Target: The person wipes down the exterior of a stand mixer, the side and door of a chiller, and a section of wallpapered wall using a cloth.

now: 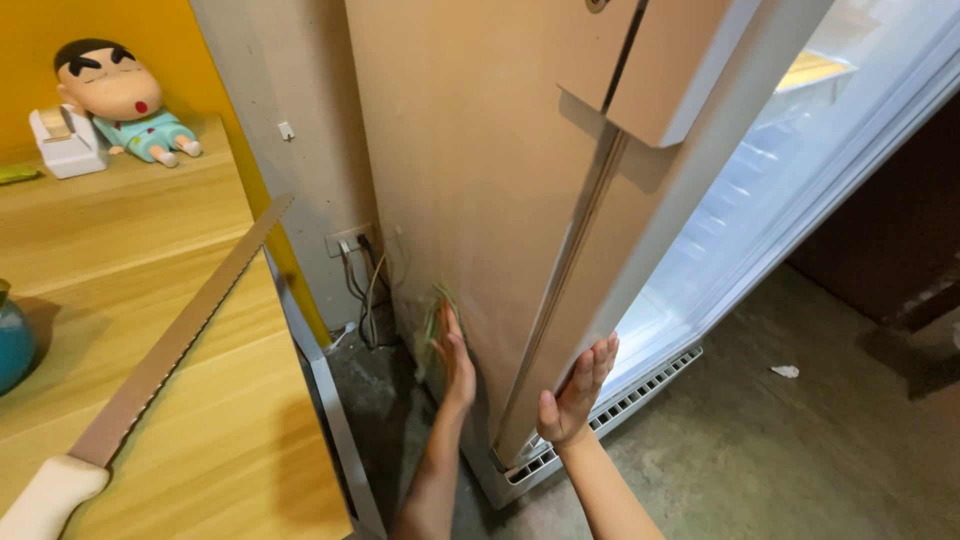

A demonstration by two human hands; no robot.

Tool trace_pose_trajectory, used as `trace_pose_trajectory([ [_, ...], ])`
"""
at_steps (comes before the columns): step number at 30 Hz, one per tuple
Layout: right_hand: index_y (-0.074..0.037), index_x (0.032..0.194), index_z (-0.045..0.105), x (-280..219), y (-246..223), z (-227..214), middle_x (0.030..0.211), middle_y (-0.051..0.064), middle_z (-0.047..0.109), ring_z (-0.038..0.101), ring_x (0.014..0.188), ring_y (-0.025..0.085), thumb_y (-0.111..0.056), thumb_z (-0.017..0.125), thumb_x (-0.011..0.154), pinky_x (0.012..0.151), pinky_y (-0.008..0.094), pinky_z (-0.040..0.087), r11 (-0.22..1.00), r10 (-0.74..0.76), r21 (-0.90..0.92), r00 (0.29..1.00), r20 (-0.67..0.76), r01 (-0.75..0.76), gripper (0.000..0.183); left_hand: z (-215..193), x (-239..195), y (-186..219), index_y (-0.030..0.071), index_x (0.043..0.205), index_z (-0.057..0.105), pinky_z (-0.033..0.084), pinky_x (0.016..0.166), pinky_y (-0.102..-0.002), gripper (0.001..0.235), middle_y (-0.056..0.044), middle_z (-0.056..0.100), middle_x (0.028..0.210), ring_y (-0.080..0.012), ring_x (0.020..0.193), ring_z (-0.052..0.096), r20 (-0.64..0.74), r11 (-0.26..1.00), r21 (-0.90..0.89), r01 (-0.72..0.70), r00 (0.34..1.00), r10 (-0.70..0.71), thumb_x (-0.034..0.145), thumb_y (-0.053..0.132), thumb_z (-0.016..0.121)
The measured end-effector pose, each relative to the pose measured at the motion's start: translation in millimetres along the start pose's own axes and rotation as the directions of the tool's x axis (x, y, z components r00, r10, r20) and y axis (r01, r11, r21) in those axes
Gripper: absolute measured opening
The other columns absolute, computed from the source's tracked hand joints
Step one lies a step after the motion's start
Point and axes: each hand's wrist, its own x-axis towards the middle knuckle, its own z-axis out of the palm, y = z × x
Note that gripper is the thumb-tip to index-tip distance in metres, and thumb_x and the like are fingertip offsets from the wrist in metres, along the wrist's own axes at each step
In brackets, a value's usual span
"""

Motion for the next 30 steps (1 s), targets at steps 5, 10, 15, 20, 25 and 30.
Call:
trace_pose_trajectory([
  [5,-0.014,0.168,0.019,2.1,-3.6,-0.9,0.176,0.005,0.017,0.012,0.164,0.035,-0.037,0.047,0.099,0.135,0.058,0.005,1.0,0.008,0.006,1.0,0.002,-0.008,0.078,-13.9,70.9,7.5,0.014,0.166,-0.003,-0.004,0.128,-0.049,0.099,-0.006,-0.009,0.175,-0.0258,0.16,-0.009,0.021,0.961,-0.276,-0.025,0.999,0.032,0.094,0.082,0.012],
  [10,-0.013,0.167,0.02,5.7,-5.0,-4.0,0.175,0.006,0.018,0.012,0.163,0.035,-0.037,0.047,0.098,0.134,0.057,0.005,1.0,0.007,-0.003,1.0,-0.006,-0.007,0.078,17.0,-46.9,11.6,0.014,0.167,0.002,-0.009,0.129,-0.046,0.096,-0.009,-0.006,0.176,-0.028,0.162,-0.01,0.061,0.945,-0.17,-0.279,0.954,0.293,0.098,0.079,0.012],
  [15,-0.014,0.168,0.019,5.8,-4.0,-3.5,0.175,0.005,0.018,0.013,0.164,0.035,-0.039,0.046,0.1,0.135,0.057,0.005,1.0,-0.008,-0.013,1.0,-0.001,0.008,0.077,6.6,11.7,-26.3,0.015,0.166,0.002,-0.005,0.13,-0.044,0.087,-0.007,-0.008,0.175,-0.0249,0.162,-0.008,0.019,0.985,0.035,-0.17,0.985,0.17,0.102,0.075,0.008],
  [20,-0.013,0.168,0.019,2.4,-6.5,-4.9,0.175,0.006,0.017,0.013,0.164,0.037,-0.04,0.046,0.101,0.135,0.058,0.006,1.0,0.007,0.001,1.0,0.014,-0.007,0.077,-0.6,57.7,-5.7,0.016,0.165,-0.002,0.005,0.126,-0.042,0.091,-0.003,-0.005,0.174,-0.0219,0.158,0.0,-0.015,0.888,-0.438,0.137,0.987,-0.159,0.097,0.073,0.014],
  [25,-0.013,0.168,0.02,3.8,-8.7,-5.2,0.175,0.007,0.018,0.014,0.163,0.037,-0.041,0.046,0.1,0.134,0.059,0.007,1.0,-0.004,-0.004,1.0,-0.005,0.004,0.078,27.7,-108.5,38.2,0.007,0.166,0.001,-0.01,0.128,-0.044,0.084,-0.011,-0.008,0.176,-0.0281,0.162,-0.013,0.06,0.964,-0.13,-0.233,0.968,0.243,0.107,0.065,0.015],
  [30,-0.012,0.168,0.02,6.3,-7.4,-4.5,0.174,0.007,0.018,0.014,0.163,0.037,-0.04,0.046,0.099,0.134,0.06,0.007,1.0,-0.003,-0.009,1.0,-0.01,0.003,0.078,20.9,-71.4,37.8,0.006,0.165,0.001,-0.011,0.128,-0.046,0.085,-0.012,-0.009,0.175,-0.031,0.16,-0.016,0.075,0.984,0.005,-0.176,0.982,0.175,0.105,0.065,0.012],
])
